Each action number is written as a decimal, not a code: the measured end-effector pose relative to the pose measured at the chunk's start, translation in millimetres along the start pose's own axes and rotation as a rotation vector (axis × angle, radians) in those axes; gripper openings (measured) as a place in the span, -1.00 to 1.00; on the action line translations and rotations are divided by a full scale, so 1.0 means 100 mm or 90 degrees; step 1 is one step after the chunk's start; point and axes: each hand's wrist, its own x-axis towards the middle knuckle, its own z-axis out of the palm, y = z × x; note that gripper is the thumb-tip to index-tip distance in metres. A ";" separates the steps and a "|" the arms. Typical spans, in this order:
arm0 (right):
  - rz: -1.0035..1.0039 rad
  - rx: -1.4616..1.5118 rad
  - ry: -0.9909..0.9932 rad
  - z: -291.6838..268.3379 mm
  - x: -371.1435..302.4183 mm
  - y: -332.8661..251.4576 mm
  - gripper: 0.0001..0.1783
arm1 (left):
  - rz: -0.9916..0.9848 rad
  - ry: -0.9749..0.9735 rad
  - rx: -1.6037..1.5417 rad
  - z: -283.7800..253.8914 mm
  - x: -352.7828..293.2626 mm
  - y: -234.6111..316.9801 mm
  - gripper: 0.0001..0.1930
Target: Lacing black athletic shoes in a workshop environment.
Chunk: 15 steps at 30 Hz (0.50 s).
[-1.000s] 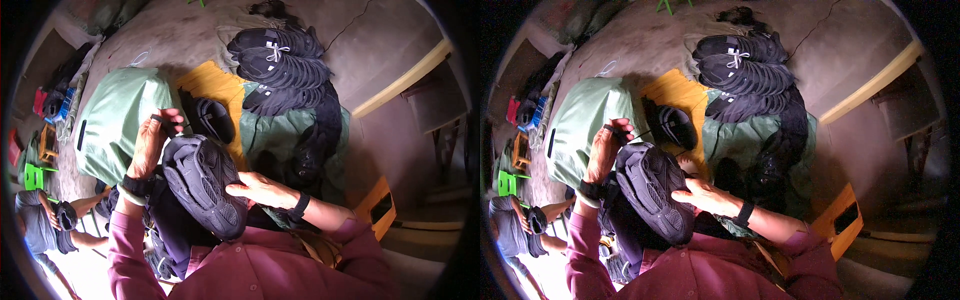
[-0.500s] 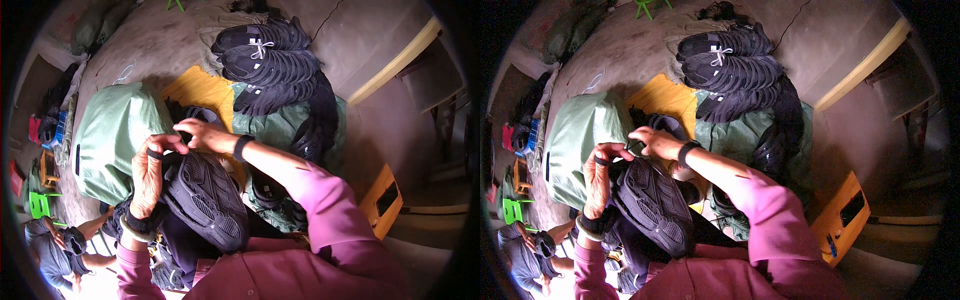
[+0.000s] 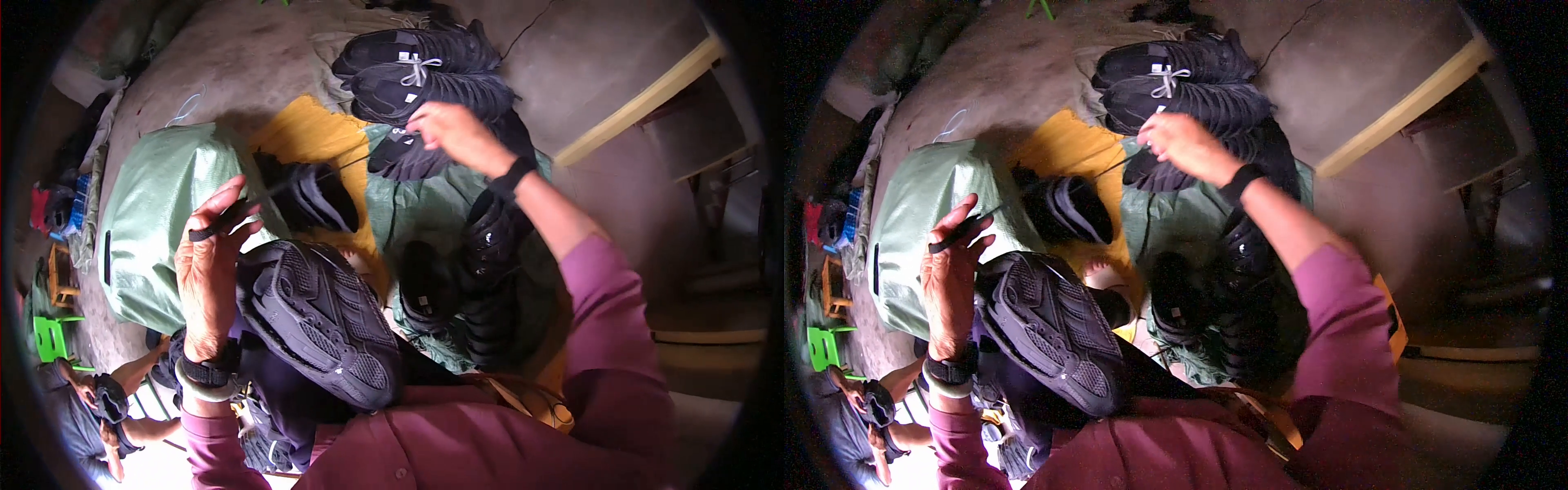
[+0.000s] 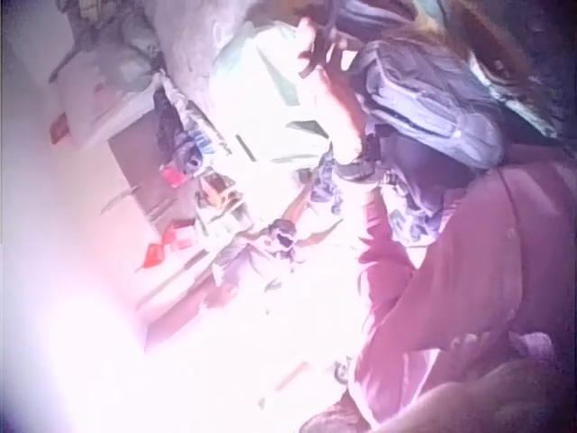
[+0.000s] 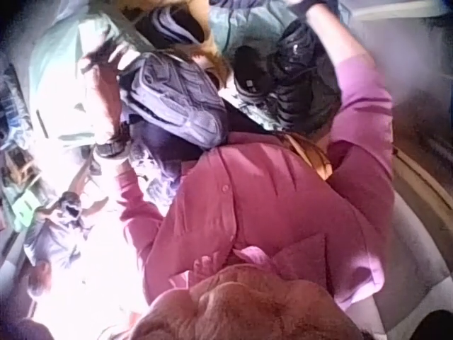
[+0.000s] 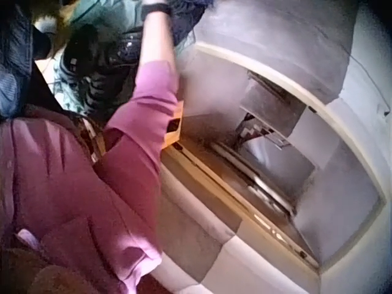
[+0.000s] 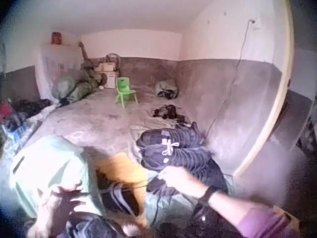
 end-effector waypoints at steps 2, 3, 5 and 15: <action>0.000 0.022 0.050 -0.42 -0.23 -0.31 -0.71 | -0.046 -0.046 0.082 0.04 -0.01 0.02 -0.66; -0.015 0.046 0.078 -0.59 -0.34 -0.42 -0.71 | -0.118 -0.046 0.209 0.07 -0.06 0.06 -0.67; -0.036 0.027 0.103 -1.01 -0.59 -0.64 -0.73 | -0.122 -0.090 0.357 0.13 -0.08 0.05 -0.67; -0.014 -0.066 0.359 -2.43 -1.92 -1.46 -0.56 | 0.026 -0.109 0.538 0.18 -0.17 -0.04 -0.82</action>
